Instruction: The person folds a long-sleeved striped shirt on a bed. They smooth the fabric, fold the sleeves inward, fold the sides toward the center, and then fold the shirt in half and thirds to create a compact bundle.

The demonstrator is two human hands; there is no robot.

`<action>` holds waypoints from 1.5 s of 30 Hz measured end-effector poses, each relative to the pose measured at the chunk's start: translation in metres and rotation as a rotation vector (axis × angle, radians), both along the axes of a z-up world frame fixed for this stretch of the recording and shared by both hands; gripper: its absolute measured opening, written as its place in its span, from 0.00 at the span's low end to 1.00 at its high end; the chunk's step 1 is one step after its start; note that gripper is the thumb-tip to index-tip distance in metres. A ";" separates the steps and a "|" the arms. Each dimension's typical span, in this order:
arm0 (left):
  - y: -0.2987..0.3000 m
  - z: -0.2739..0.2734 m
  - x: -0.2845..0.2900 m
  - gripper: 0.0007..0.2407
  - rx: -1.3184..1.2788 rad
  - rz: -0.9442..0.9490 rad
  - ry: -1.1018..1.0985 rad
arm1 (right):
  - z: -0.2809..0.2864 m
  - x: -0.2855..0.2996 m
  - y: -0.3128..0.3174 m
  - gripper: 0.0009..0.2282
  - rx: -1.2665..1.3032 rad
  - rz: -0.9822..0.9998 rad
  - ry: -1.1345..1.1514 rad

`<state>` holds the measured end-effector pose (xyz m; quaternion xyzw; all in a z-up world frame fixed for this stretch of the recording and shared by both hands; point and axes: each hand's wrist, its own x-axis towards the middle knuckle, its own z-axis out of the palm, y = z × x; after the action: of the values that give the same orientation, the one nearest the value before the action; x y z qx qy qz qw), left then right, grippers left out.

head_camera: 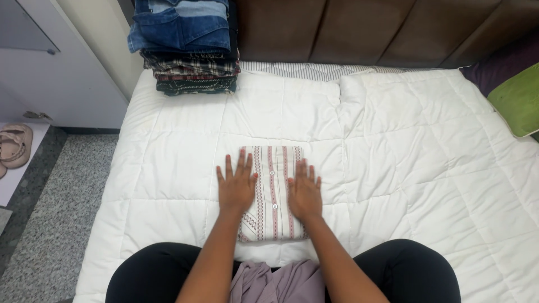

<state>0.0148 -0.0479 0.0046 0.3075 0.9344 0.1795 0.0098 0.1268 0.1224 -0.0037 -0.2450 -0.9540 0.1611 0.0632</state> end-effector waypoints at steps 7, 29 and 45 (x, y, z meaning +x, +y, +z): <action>0.006 -0.001 0.049 0.27 0.151 0.051 0.210 | 0.016 0.015 -0.031 0.29 0.034 -0.031 0.164; -0.035 0.009 0.039 0.26 0.398 0.500 -0.607 | 0.017 0.039 -0.044 0.27 -0.163 -0.006 0.252; 0.043 0.130 0.138 0.24 0.092 0.028 -0.327 | -0.021 0.048 -0.027 0.33 -2.070 -0.279 0.681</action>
<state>0.1526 -0.0046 0.1343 0.2613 0.9153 0.2700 0.1449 0.1745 0.0953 -0.0249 -0.2278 -0.2537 0.9342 0.1046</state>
